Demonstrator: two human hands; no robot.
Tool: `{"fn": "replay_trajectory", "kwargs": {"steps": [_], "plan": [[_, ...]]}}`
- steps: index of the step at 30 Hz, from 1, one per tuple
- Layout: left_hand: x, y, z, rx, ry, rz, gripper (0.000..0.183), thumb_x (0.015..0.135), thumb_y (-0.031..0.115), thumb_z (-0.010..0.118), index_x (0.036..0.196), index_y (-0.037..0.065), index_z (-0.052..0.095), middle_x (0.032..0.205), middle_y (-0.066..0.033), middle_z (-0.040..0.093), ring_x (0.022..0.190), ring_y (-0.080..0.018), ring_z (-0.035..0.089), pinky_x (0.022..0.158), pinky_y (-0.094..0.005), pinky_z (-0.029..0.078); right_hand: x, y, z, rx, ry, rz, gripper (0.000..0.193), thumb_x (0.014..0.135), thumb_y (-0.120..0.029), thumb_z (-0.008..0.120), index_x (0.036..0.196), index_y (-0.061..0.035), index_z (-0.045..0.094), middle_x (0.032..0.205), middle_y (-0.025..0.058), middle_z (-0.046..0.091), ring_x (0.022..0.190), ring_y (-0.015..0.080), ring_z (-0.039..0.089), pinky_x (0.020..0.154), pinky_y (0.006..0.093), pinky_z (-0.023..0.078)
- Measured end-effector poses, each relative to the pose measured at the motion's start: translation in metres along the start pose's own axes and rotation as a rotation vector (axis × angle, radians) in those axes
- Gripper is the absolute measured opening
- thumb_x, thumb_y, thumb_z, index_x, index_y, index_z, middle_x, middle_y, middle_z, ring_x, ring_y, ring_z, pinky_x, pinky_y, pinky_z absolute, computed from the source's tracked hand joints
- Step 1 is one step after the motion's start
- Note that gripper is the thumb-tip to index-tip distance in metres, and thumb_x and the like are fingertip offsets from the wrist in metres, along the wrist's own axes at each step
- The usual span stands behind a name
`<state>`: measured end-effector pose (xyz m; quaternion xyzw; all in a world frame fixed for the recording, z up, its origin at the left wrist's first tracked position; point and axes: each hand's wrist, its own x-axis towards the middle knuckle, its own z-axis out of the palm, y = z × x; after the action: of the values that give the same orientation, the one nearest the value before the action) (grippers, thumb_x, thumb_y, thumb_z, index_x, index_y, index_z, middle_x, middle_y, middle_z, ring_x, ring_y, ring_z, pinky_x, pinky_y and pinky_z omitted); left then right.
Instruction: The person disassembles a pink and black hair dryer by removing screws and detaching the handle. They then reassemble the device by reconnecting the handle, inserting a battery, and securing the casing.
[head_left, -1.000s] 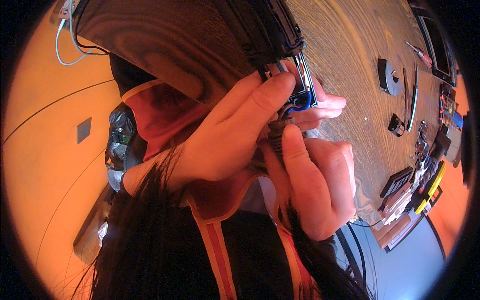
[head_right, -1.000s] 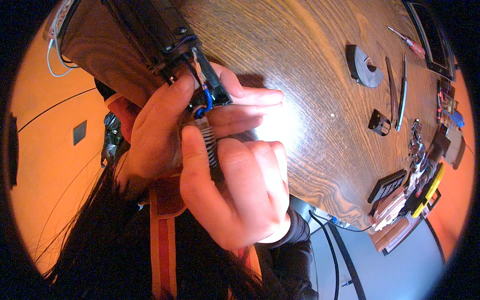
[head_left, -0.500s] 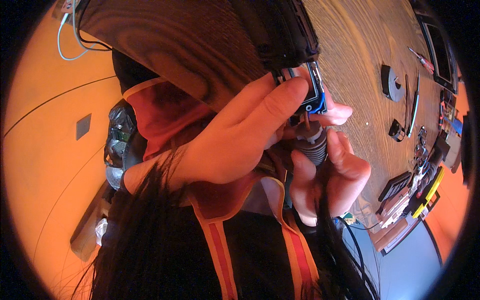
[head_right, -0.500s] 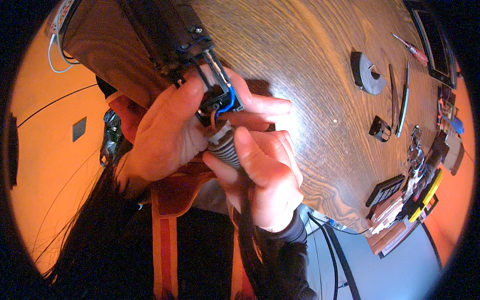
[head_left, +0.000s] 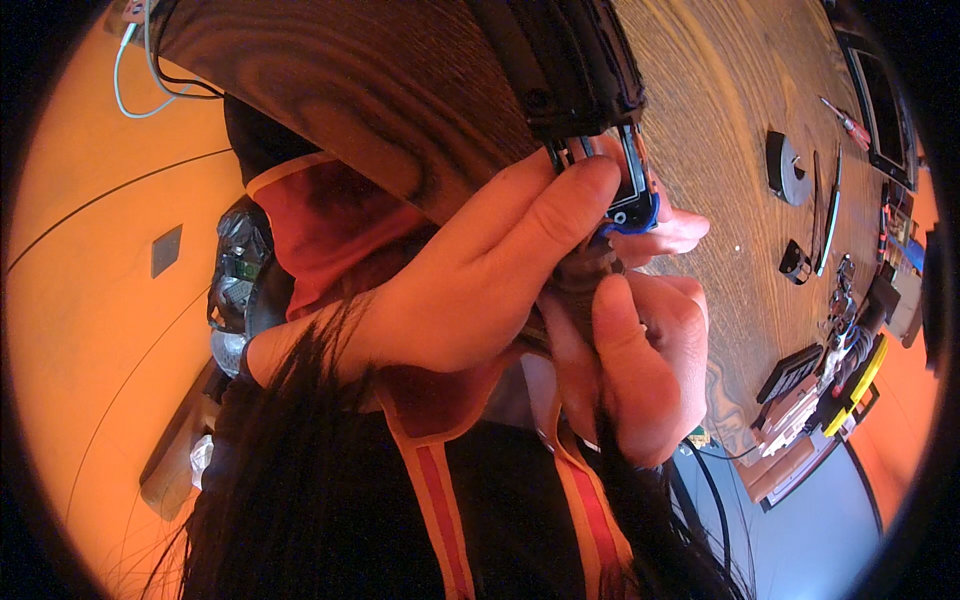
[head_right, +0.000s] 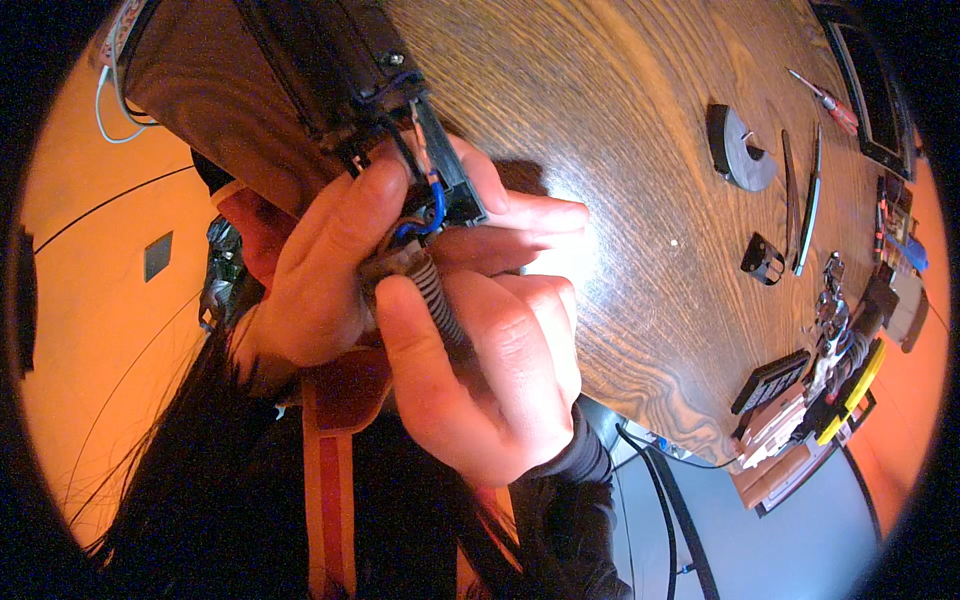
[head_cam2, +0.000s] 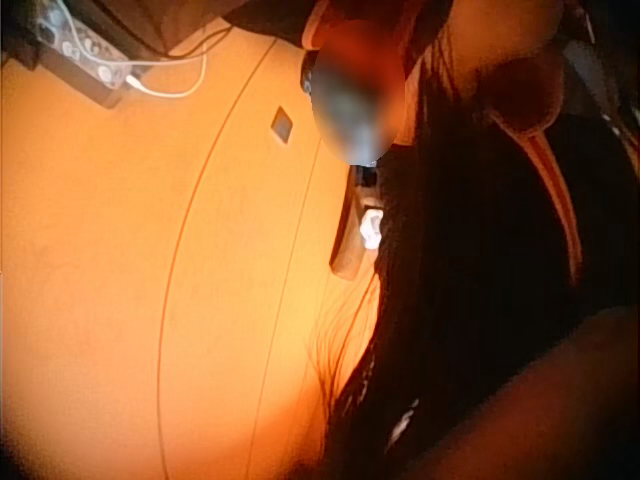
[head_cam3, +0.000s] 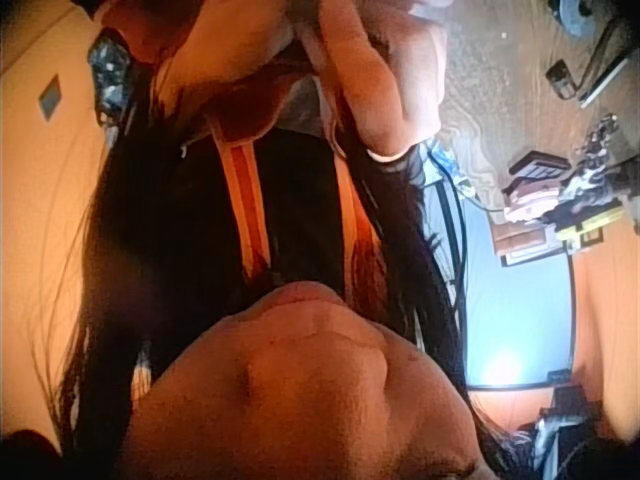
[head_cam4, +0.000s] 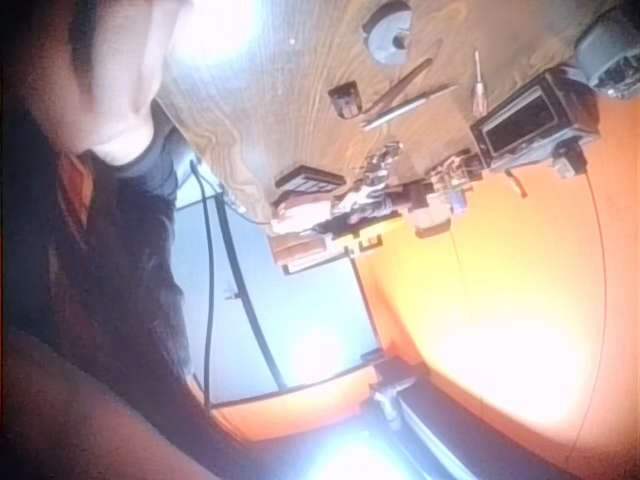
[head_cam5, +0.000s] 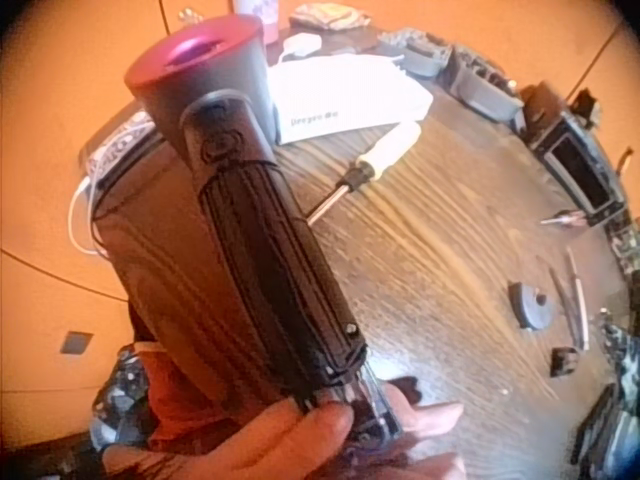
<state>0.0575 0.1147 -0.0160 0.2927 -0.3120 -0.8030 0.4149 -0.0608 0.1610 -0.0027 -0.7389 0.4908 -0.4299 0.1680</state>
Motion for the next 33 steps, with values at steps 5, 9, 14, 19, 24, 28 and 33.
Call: {"fn": "replay_trajectory", "kwargs": {"steps": [5, 9, 14, 19, 24, 28, 33], "plan": [[-0.002, 0.0, -0.004, -0.412, -0.087, -0.013, 0.039, 0.095, 0.027, 0.026, 0.107, -0.001, 0.05, 0.104, -0.0113, 0.055, 0.099, -0.0179, 0.051, 0.089, -0.0301, 0.038, 0.005, -0.003, -0.002, -0.08, -0.085, -0.093, 0.052, 0.058, 0.014, 0.07, 0.105, 0.001, 0.052, 0.082, 0.0166, 0.055, 0.062, 0.0204, 0.05, 0.051, 0.0271, 0.039], [-0.002, -0.001, -0.002, -0.313, -0.032, -0.009, 0.038, 0.094, 0.029, 0.029, 0.105, -0.001, 0.05, 0.101, -0.011, 0.055, 0.096, -0.0174, 0.051, 0.087, -0.0292, 0.038, 0.004, -0.001, 0.003, -0.073, -0.039, -0.12, 0.051, 0.056, 0.012, 0.072, 0.102, 0.0003, 0.054, 0.08, 0.0157, 0.055, 0.061, 0.02, 0.05, 0.051, 0.0264, 0.039], [-0.001, -0.002, 0.0, -0.173, 0.044, 0.041, 0.038, 0.094, 0.032, 0.032, 0.103, -0.001, 0.05, 0.097, -0.0106, 0.055, 0.093, -0.0167, 0.051, 0.085, -0.028, 0.039, 0.004, -0.002, 0.003, -0.076, -0.041, -0.141, 0.05, 0.055, 0.01, 0.073, 0.1, -0.0003, 0.055, 0.078, 0.015, 0.055, 0.061, 0.0201, 0.051, 0.05, 0.0264, 0.039], [-0.002, -0.003, 0.001, -0.133, 0.081, 0.067, 0.039, 0.093, 0.034, 0.035, 0.101, -0.001, 0.05, 0.093, -0.0102, 0.055, 0.089, -0.016, 0.051, 0.083, -0.0269, 0.04, 0.004, -0.002, 0.0, -0.026, -0.094, -0.089, 0.045, 0.058, 0.009, 0.073, 0.098, -0.0001, 0.055, 0.081, 0.0161, 0.055, 0.066, 0.0233, 0.054, 0.056, 0.0291, 0.043], [0.0, -0.003, -0.003, -0.223, -0.054, -0.092, 0.042, 0.093, 0.039, 0.036, 0.105, 0.0, 0.047, 0.098, -0.0127, 0.054, 0.096, -0.02, 0.052, 0.087, -0.0312, 0.039, -0.002, 0.005, 0.003, 0.269, 0.089, 0.127, 0.04, 0.066, 0.007, 0.068, 0.101, -0.0011, 0.05, 0.089, 0.0188, 0.055, 0.078, 0.0256, 0.057, 0.067, 0.0334, 0.048], [0.0, -0.005, -0.004, -0.32, -0.13, -0.166, 0.049, 0.092, 0.044, 0.035, 0.116, 0.002, 0.039, 0.117, -0.0219, 0.049, 0.116, -0.0332, 0.045, 0.097, -0.0427, 0.034, -0.009, 0.003, -0.003, 0.439, 0.134, 0.375, 0.032, 0.079, -0.008, 0.063, 0.104, -0.0003, 0.044, 0.094, 0.021, 0.058, 0.078, 0.0201, 0.058, 0.068, 0.0292, 0.047], [0.001, -0.005, -0.007, -0.288, -0.212, -0.075, 0.044, 0.093, 0.036, 0.037, 0.121, 0.001, 0.038, 0.12, -0.0245, 0.047, 0.12, -0.0343, 0.041, 0.1, -0.0473, 0.03, -0.011, 0.002, 0.006, 0.447, 0.367, 0.545, 0.038, 0.081, -0.029, 0.066, 0.097, 0.0, 0.047, 0.084, 0.0167, 0.061, 0.06, 0.0113, 0.053, 0.053, 0.0194, 0.041]]}}
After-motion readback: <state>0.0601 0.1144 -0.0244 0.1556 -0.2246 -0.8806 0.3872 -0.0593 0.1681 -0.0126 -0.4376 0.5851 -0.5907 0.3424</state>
